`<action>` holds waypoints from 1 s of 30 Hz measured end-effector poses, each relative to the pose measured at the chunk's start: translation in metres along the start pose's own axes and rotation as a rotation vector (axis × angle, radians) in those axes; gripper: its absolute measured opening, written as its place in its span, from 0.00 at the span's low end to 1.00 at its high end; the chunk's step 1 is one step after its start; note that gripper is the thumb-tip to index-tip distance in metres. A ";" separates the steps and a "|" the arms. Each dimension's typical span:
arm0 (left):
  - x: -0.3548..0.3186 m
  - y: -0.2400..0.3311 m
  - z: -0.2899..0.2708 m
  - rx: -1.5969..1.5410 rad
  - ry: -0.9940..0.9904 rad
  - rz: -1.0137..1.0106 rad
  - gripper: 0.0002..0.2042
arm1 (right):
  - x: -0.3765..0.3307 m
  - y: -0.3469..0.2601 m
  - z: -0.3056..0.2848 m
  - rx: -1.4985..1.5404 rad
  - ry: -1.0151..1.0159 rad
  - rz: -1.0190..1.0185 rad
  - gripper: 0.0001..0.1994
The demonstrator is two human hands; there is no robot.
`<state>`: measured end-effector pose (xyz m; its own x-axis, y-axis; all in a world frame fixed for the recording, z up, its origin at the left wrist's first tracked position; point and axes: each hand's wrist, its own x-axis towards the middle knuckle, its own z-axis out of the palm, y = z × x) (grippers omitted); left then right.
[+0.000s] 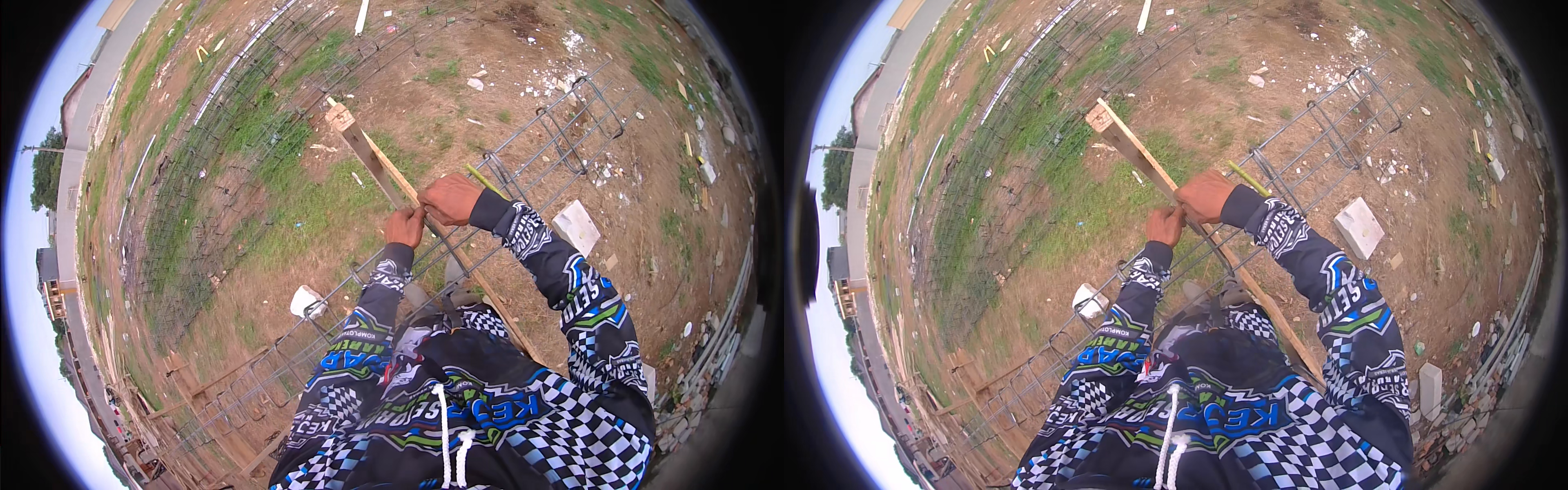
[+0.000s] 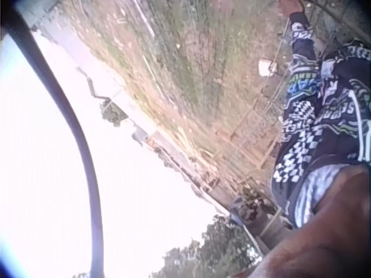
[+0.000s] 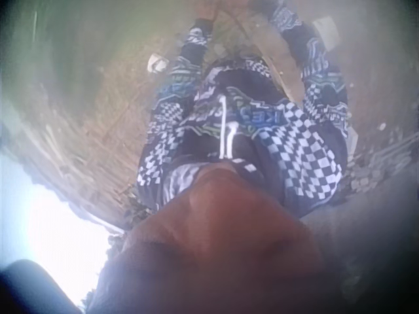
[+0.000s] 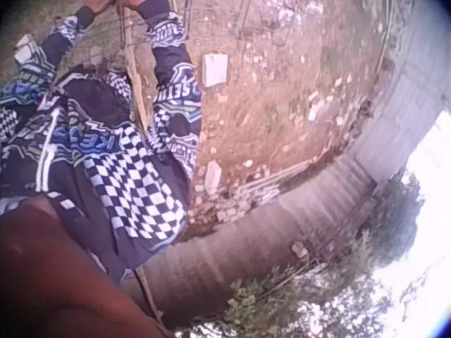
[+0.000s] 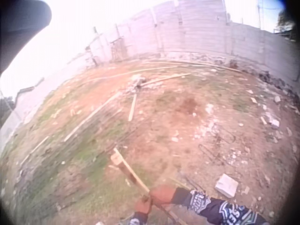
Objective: The person uses pliers to bend and secure metal wires on a wire mesh frame resting on wooden supports. They repeatedly clamp and twist wire segments to join them, moving along the frame to complete multiple joints.
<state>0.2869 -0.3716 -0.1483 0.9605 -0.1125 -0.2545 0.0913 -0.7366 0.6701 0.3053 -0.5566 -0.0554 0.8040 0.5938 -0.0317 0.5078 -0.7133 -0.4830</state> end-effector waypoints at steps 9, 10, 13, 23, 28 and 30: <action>-0.001 0.012 -0.009 -0.104 -0.106 -0.135 0.24 | 0.005 0.019 -0.014 0.137 -0.039 -0.008 0.09; -0.001 0.009 -0.007 -0.082 -0.093 -0.129 0.25 | 0.006 0.023 -0.010 0.162 -0.031 -0.010 0.13; -0.001 0.011 -0.007 -0.041 -0.073 -0.111 0.26 | 0.009 0.025 -0.005 0.121 0.024 0.010 0.14; -0.009 0.011 -0.003 -0.103 -0.019 -0.085 0.28 | 0.029 0.050 0.020 -0.018 -0.078 0.175 0.13; -0.012 0.014 -0.004 -0.083 -0.020 -0.072 0.29 | 0.050 0.038 0.022 -0.156 -0.266 0.265 0.16; -0.013 0.015 -0.006 -0.055 -0.036 -0.118 0.29 | 0.052 0.034 0.013 -0.136 -0.299 0.281 0.16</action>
<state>0.2773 -0.3770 -0.1310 0.9323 -0.0521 -0.3580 0.2183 -0.7082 0.6714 0.3606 -0.5447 -0.0844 0.8022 0.4369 -0.4070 0.3343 -0.8934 -0.3003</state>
